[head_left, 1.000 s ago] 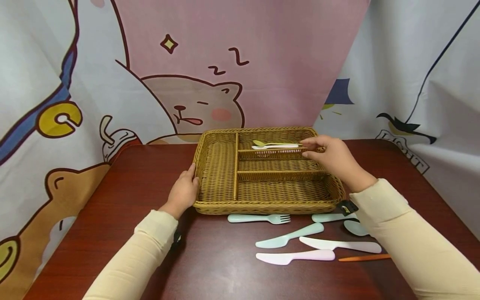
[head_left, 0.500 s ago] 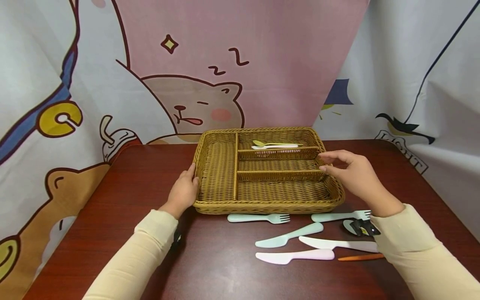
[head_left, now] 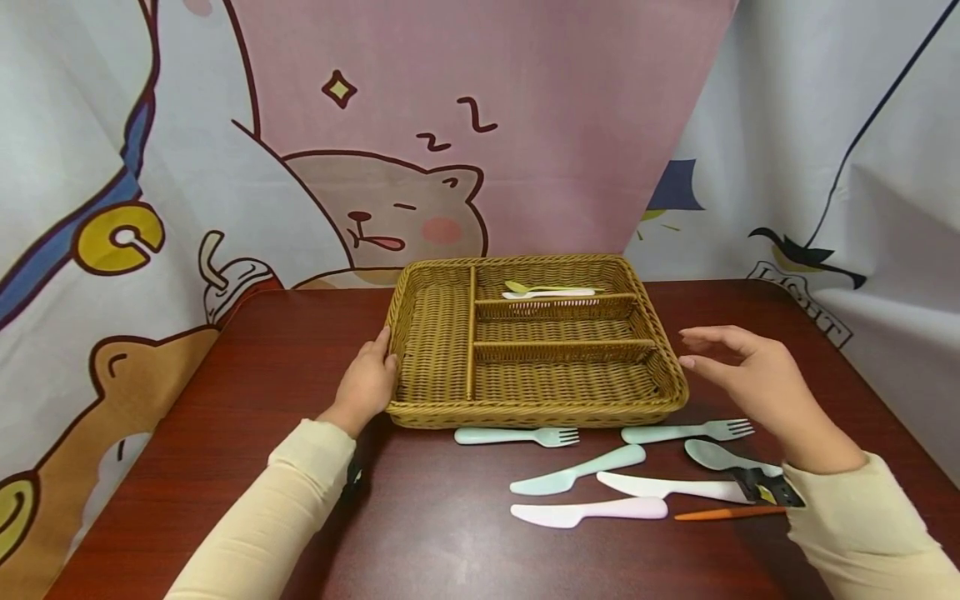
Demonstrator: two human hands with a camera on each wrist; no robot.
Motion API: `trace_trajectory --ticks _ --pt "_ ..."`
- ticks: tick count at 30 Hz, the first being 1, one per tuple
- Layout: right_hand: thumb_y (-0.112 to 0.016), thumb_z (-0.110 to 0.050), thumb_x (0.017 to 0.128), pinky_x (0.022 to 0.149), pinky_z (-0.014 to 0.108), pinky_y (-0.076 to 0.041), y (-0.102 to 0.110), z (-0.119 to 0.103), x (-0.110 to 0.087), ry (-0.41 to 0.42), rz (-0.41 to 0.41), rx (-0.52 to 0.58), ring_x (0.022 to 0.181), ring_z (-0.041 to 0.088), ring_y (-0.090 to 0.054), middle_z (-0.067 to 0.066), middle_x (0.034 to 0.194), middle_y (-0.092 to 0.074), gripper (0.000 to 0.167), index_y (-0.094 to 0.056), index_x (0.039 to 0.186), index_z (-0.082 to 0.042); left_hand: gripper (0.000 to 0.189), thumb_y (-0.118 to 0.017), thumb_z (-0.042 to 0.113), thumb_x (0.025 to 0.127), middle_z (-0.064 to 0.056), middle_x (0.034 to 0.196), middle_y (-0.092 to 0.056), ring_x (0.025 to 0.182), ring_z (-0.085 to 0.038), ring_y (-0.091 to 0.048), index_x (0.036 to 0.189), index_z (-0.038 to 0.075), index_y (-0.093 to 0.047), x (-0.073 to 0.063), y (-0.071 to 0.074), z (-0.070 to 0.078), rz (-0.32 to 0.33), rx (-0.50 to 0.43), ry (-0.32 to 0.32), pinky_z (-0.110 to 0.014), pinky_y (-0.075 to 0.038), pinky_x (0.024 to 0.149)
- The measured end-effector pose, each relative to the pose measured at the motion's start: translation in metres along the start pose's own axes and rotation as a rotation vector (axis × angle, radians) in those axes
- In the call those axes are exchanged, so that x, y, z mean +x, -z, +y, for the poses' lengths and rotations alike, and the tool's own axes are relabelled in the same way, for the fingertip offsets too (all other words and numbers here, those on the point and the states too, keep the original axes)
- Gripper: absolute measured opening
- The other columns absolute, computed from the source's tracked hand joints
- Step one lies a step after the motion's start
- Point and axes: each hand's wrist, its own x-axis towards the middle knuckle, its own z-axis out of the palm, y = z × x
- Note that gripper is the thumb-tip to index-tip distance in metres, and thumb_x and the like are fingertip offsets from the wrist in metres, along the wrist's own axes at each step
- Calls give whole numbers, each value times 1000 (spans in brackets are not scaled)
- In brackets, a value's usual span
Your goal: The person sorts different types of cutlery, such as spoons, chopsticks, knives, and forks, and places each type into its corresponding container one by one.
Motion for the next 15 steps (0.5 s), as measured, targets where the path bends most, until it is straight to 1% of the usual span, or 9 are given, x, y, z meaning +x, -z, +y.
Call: trace_trajectory --ticks 2,5,6,8,9,10,12,14,15 --pt "-71 -31 89 70 21 -42 3 6 -3 -11 1 -19 109 23 -53 9 117 -66 39 -66 122 -10 56 -37 20 106 -25 142 -41 122 -40 -48 155 6 -16 1 0 0 1 -1 -2 -52 -41 100" --pt "-72 -35 88 69 19 -39 8 15 -8 -30 3 -24 104 3 -49 -12 109 -65 39 -67 120 -13 56 -37 20 105 -25 141 -41 123 -40 -48 155 6 -16 1 0 0 4 -5 -6 -52 -41 100" --pt "-72 -36 88 71 21 -38 9 18 -10 -41 1 -26 105 3 -48 -16 108 -63 39 -68 120 -13 56 -37 20 105 -25 142 -41 123 -40 -48 155 6 -16 1 0 0 3 -7 -6 -53 -41 100" --pt "-71 -36 88 76 28 -39 12 22 -12 -65 -14 -27 109 7 -50 -13 110 -65 41 -67 121 -12 56 -37 20 105 -25 142 -41 123 -40 -49 155 6 -16 1 0 0 2 -10 -5 -53 -41 100" --pt "-70 -36 89 78 32 -40 12 24 -13 -73 -25 -28 112 14 -51 -8 112 -66 42 -66 122 -11 56 -37 20 105 -25 142 -41 123 -40 -48 155 6 -16 1 0 0 0 -12 -4 -53 -41 101" --pt "-70 -37 89 78 33 -40 14 26 -14 -81 -33 -34 113 15 -50 -10 112 -65 42 -66 122 -11 56 -37 20 105 -25 142 -41 123 -40 -48 156 6 -16 1 0 0 -1 -13 -4 -53 -40 101" --pt "-70 -37 89 79 34 -39 15 32 -16 -87 -49 -39 115 25 -50 -8 113 -66 43 -66 122 -11 56 -37 20 105 -25 142 -41 123 -40 -48 156 6 -16 1 0 0 -1 -15 -2 -53 -40 101" --pt "-72 -38 87 76 27 -39 16 39 -19 -91 -61 -31 111 11 -50 -20 108 -64 43 -66 121 -11 56 -37 20 105 -25 142 -41 123 -40 -48 156 6 -16 1 0 -1 1 -14 -2 -53 -40 101" --pt "-72 -38 87 75 24 -39 17 42 -20 -95 -71 -22 111 10 -49 -26 105 -60 44 -66 121 -11 56 -37 20 105 -25 142 -41 123 -40 -48 156 6 -16 1 0 -1 0 -15 -1 -53 -40 101"
